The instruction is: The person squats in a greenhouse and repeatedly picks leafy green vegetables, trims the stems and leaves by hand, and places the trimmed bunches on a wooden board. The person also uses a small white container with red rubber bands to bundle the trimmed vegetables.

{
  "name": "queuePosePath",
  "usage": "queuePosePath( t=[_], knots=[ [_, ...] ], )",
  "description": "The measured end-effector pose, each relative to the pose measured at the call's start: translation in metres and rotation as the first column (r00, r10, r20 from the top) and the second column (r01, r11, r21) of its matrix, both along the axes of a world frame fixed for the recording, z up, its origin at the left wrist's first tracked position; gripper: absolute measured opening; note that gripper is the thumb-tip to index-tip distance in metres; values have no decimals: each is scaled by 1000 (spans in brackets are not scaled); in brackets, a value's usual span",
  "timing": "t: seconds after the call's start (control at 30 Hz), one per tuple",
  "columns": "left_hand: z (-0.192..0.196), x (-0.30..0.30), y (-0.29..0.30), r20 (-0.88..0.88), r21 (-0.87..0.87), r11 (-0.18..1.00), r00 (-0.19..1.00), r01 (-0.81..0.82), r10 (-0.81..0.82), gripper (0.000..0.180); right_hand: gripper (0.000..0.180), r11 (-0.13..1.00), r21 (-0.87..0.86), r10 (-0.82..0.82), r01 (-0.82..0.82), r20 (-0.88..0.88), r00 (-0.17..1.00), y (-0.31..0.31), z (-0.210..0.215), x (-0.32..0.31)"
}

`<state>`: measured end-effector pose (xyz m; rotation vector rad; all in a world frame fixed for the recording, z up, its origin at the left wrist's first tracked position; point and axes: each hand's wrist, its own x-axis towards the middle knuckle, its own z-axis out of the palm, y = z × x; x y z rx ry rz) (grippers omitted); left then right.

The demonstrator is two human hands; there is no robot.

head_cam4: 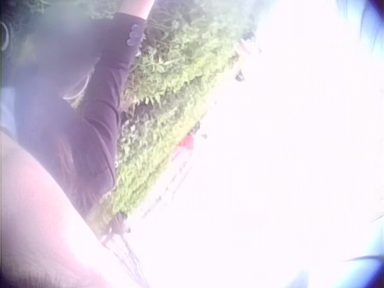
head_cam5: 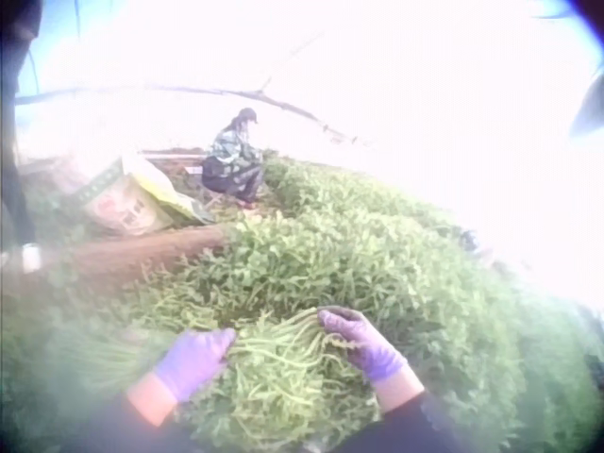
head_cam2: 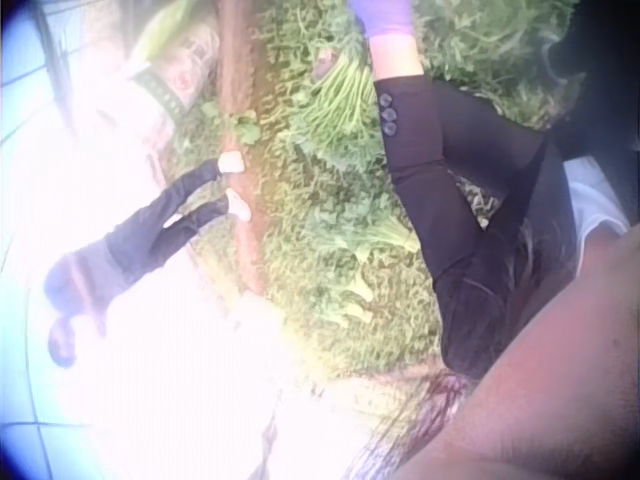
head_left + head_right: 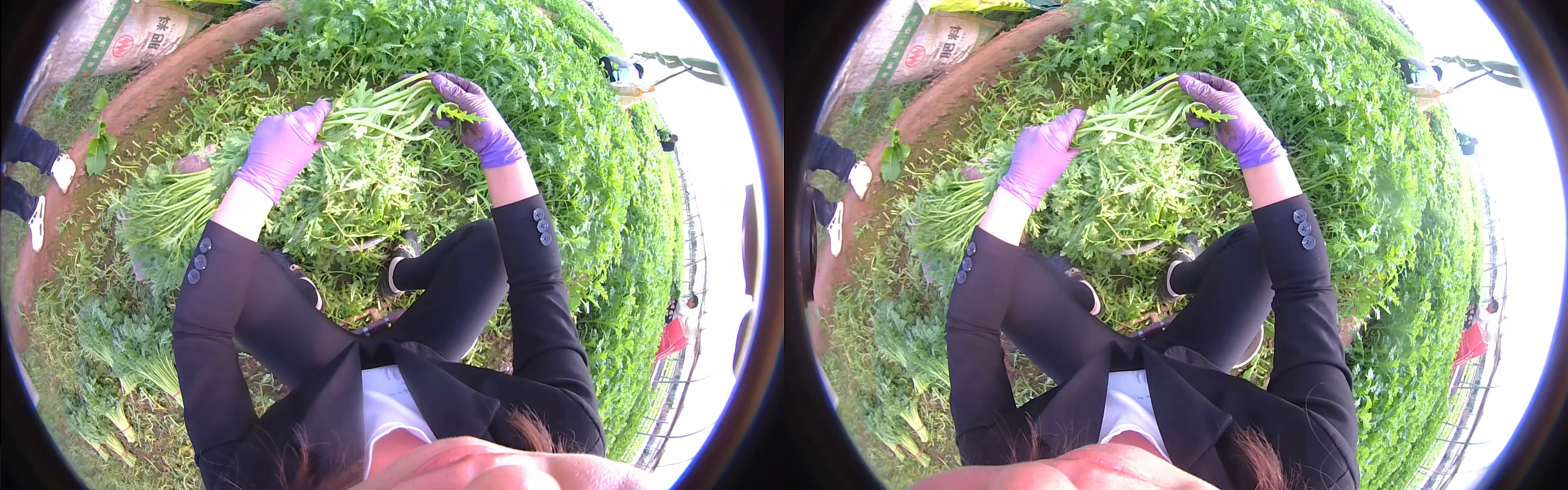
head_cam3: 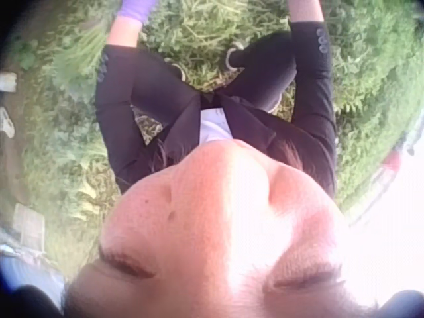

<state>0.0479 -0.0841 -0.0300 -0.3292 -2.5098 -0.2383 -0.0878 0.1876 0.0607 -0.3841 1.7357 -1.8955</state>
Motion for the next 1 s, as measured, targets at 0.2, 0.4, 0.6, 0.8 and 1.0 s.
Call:
queuePosePath(
  t=[0.2,0.4,0.6,0.8,1.0],
  knots=[
    [4,-1,11,46,-104,993,997,-51,56,43,32,970,188,-97,157,-294,951,-12,-35,-15],
    [2,-14,24,123,-93,994,990,-63,75,40,20,833,239,23,500,-917,399,-18,-54,-22],
    [-3,-20,22,225,155,976,968,-153,116,47,17,686,-78,-328,723,-920,212,4,-51,-61],
    [-3,-22,10,341,655,722,940,-222,-21,40,18,696,-370,-691,615,-113,714,38,-74,-91],
    [7,-22,11,333,938,246,833,-244,-442,29,105,345,929,624,-132,-122,772,6,-107,-39]
  ],
)
